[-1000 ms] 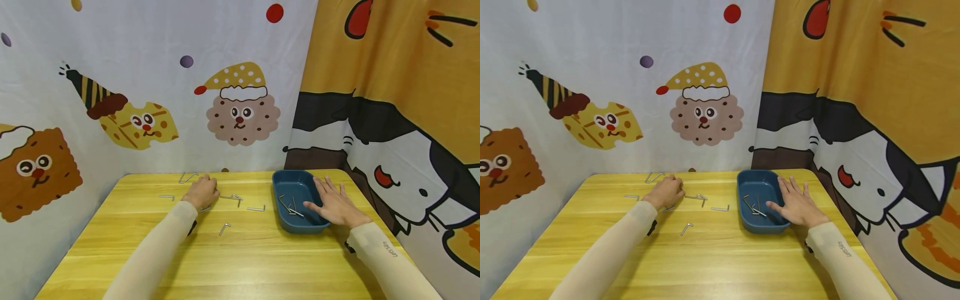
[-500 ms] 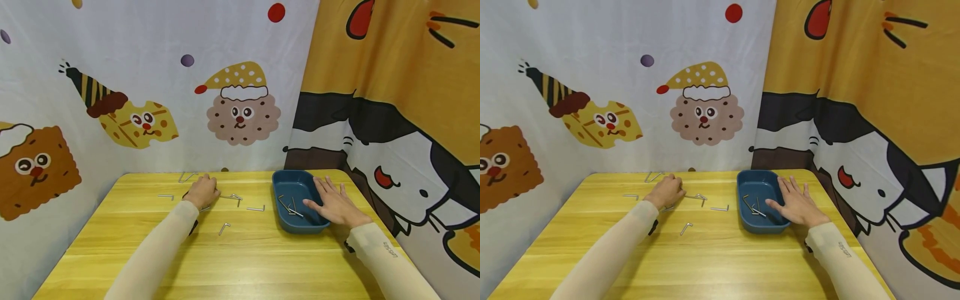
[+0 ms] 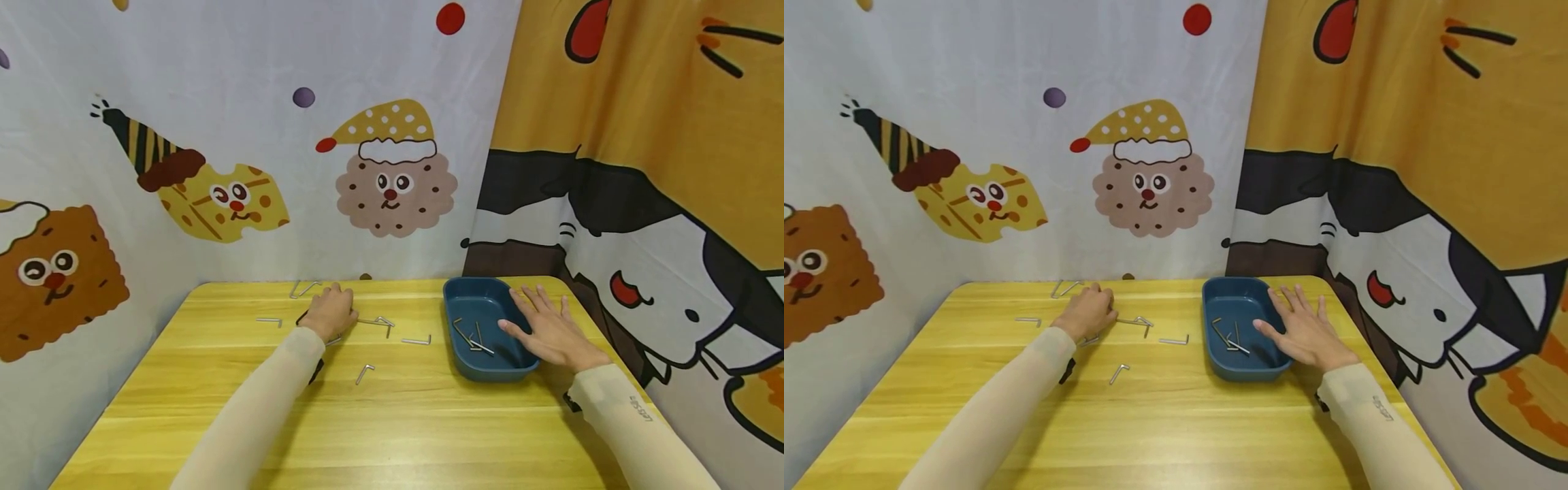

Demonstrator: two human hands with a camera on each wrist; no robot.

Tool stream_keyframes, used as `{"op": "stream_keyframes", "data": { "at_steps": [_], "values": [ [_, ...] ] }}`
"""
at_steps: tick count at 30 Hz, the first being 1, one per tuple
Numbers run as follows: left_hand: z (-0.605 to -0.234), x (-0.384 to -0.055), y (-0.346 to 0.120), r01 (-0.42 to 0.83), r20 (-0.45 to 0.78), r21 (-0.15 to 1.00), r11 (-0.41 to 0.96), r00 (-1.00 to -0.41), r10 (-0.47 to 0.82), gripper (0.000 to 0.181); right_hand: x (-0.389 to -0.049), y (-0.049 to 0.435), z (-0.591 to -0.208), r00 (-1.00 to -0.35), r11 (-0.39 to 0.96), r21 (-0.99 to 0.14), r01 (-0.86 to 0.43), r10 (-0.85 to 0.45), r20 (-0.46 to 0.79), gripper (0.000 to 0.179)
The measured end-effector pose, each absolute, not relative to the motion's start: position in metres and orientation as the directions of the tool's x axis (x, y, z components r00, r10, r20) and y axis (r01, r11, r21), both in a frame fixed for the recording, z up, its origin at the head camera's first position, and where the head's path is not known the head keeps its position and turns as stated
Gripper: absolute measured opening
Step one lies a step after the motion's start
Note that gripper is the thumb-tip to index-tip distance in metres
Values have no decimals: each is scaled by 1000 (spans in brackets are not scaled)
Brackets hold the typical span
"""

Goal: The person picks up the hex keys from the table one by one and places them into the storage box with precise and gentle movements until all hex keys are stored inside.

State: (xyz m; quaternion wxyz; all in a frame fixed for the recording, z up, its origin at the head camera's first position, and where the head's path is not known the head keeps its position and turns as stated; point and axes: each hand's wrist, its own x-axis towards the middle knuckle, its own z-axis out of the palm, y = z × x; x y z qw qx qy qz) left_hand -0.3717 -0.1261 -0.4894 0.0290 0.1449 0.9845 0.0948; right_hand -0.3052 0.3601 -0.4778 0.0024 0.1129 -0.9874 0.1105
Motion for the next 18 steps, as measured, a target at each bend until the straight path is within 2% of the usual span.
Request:
{"op": "stream_keyframes", "data": {
  "at_steps": [9,18],
  "values": [
    [-490,-370,-127,282,-29,187,941,-956,293,45,-304,359,-481,-976,946,-238,-218,-218,27,103],
    [-485,-363,-128,338,39,122,933,-941,335,42,-304,360,-479,-974,949,-220,-224,-222,31,104]
  ]
}}
